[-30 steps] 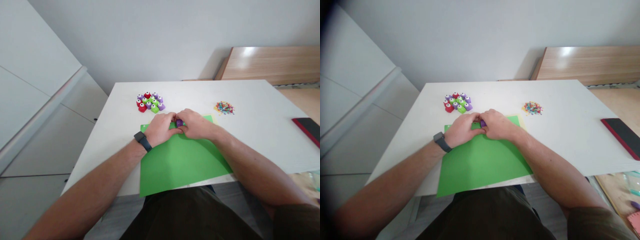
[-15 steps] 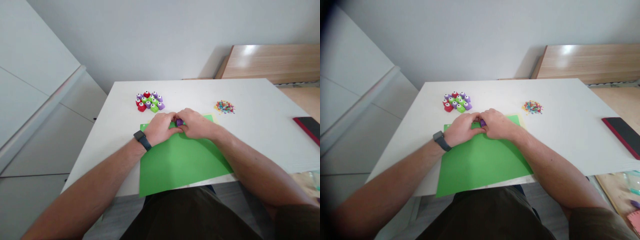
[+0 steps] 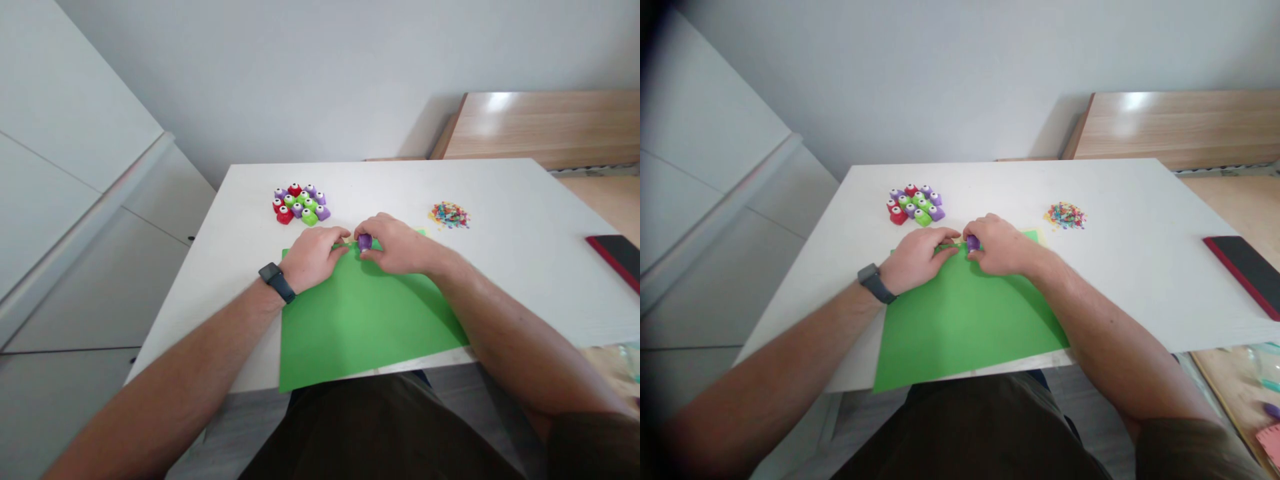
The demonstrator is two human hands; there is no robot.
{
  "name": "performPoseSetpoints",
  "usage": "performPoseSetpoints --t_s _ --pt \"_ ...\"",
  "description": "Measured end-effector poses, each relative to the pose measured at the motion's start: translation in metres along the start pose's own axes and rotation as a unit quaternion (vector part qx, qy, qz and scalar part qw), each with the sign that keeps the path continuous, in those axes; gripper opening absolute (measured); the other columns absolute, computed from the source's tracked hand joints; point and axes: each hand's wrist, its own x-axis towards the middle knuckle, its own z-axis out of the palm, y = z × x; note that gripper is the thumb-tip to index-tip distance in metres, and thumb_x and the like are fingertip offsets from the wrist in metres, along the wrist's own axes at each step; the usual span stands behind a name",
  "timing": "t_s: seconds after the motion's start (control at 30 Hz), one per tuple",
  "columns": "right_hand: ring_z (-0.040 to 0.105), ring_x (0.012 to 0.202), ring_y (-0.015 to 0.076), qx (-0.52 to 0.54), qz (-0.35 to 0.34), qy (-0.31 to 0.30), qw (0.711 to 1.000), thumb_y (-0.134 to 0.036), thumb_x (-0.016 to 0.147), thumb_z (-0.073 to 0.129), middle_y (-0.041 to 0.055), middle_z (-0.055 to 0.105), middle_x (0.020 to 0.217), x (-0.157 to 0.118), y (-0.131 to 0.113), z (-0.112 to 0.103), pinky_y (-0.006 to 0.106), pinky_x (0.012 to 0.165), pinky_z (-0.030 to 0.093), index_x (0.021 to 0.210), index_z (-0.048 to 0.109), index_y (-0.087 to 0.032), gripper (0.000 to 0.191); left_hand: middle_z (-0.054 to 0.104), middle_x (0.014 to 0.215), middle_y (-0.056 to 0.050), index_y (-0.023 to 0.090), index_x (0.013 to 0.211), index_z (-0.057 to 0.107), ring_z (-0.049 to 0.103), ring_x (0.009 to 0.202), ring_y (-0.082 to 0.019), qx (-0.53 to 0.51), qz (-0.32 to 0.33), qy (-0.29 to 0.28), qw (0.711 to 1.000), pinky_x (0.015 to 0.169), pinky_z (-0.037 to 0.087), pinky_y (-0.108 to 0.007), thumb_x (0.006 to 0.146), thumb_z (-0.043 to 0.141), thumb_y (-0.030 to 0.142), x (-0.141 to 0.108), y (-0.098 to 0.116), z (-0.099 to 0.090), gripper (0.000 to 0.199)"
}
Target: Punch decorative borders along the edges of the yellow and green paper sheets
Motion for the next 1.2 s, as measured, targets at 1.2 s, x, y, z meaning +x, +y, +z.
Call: performPoseSetpoints --t_s 1.2 --pt "0.060 0.099 0.0247 -0.019 0.007 -0.001 1.000 -0.021 0.082 0.069 0.0090 0.069 0.099 0.001 -0.004 0.006 0.034 0.088 0.044 0.104 0.068 -0.016 0.022 0.076 0.103 -0.008 0.019 0.109 0.070 0.070 0.096 -0.025 0.001 0.007 0.004 1.000 0.084 0.052 -0.039 0.095 0.053 0.025 -0.003 -0.001 -0.009 0.023"
